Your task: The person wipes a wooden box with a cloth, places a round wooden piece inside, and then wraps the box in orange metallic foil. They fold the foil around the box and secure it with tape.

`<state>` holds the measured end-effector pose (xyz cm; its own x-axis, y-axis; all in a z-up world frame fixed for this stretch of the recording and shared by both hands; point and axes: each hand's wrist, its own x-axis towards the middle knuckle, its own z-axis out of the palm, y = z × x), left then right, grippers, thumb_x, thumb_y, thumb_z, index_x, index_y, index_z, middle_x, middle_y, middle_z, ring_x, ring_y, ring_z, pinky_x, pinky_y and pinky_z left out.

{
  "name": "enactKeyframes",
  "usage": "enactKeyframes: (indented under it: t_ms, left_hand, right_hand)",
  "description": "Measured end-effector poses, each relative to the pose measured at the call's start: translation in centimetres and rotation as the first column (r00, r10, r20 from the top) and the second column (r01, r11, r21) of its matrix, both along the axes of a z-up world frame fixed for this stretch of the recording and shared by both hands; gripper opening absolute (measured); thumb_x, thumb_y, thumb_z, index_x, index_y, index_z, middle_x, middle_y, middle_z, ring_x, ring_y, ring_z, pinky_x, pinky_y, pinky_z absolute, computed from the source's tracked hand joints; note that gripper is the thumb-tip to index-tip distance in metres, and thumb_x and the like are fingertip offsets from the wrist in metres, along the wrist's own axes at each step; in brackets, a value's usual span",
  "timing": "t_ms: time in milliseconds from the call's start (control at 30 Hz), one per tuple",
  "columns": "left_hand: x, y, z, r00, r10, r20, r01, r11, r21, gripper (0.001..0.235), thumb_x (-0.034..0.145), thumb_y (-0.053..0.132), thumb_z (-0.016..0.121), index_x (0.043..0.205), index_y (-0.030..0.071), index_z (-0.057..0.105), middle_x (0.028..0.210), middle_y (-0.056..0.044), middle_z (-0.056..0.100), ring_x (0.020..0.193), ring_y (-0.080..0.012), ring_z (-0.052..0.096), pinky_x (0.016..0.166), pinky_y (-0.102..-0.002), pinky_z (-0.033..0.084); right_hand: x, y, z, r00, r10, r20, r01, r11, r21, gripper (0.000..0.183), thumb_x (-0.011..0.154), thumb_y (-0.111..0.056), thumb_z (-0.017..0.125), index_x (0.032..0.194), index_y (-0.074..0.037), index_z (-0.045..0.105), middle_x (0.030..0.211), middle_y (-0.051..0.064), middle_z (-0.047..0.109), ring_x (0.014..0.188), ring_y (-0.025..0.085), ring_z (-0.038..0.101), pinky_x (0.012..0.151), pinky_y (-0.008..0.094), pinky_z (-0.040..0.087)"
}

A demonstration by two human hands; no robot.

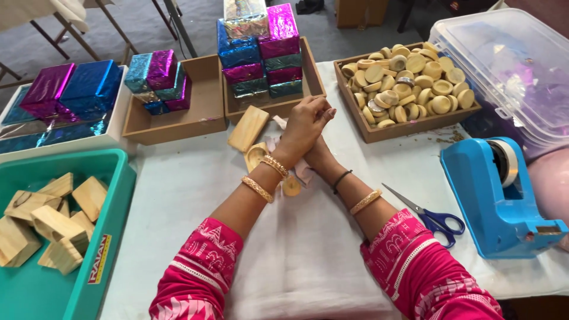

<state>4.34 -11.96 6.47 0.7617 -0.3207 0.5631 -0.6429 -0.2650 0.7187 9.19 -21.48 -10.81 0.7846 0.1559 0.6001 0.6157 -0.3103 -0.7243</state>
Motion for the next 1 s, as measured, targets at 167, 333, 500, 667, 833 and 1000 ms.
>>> enactKeyframes:
  t_ms: [167,333,500,667,833,1000]
  left_hand:
    - [-1.3,1.5,1.2,0.999,0.004,0.032,-0.018,0.882,0.470,0.022,0.094,0.025,0.072,0.091,0.003,0.070,0.090,-0.016,0.071,0.085,-0.0342,0.069,0.077,-0.045,0.055]
    - [-5.7,5.0,0.9,0.989,-0.138,-0.057,0.108,0.396,0.912,0.027,0.073,0.032,0.082,0.087,0.012,0.071,0.087,-0.012,0.072,0.090,-0.0312,0.069,0.081,-0.046,0.052]
    - [-6.2,7.1,-1.3,0.969,-0.233,-0.082,0.182,0.449,0.875,0.028,0.068,0.016,0.080,0.093,0.011,0.067,0.087,-0.009,0.071,0.093,-0.0302,0.068,0.079,-0.044,0.053]
    - [-6.7,4.4,5.2,0.956,-0.207,-0.209,0.288,0.509,0.811,0.035,0.067,0.018,0.080,0.099,0.013,0.066,0.091,-0.010,0.070,0.093,-0.0326,0.068,0.079,-0.044,0.054]
    - [-2.3,-2.1,6.4,0.948,-0.314,-0.048,0.269,0.714,0.647,0.036,0.080,0.020,0.078,0.111,0.011,0.062,0.099,-0.016,0.069,0.102,-0.0369,0.066,0.087,-0.046,0.052]
    - [2.3,-11.4,5.9,0.956,-0.265,0.128,0.174,0.859,0.482,0.044,0.072,0.007,0.076,0.111,0.009,0.056,0.105,-0.015,0.064,0.097,-0.0337,0.068,0.083,-0.044,0.056]
  right_hand:
    - [-2.7,-0.7,3.3,0.985,-0.009,-0.173,0.028,0.994,0.105,0.033,0.099,-0.012,0.065,0.127,0.003,0.055,0.120,0.011,0.064,0.110,0.019,0.061,0.089,0.032,0.055]
    - [-4.3,0.3,7.5,0.839,0.216,-0.500,0.122,0.820,0.559,0.031,0.105,-0.026,0.060,0.121,0.000,0.066,0.104,0.006,0.070,0.092,0.012,0.066,0.079,0.027,0.057]
    - [-4.3,0.5,7.3,0.883,0.036,-0.468,0.130,0.939,0.318,0.031,0.103,-0.028,0.062,0.118,-0.003,0.071,0.093,0.005,0.071,0.080,0.008,0.061,0.068,0.026,0.052]
    - [-1.7,0.5,3.4,0.885,0.148,-0.441,0.047,0.915,0.402,0.033,0.103,-0.029,0.061,0.122,-0.003,0.063,0.098,0.005,0.069,0.090,0.009,0.063,0.078,0.028,0.054]
    - [1.0,0.1,-3.5,0.863,0.290,-0.414,-0.039,0.855,0.517,0.038,0.102,-0.028,0.060,0.129,-0.002,0.057,0.106,0.008,0.067,0.099,0.013,0.063,0.084,0.032,0.054]
    - [-0.8,-1.6,-1.0,0.874,0.239,-0.424,-0.028,0.894,0.446,0.037,0.102,-0.029,0.060,0.128,-0.003,0.058,0.106,0.009,0.068,0.099,0.014,0.064,0.084,0.032,0.054]
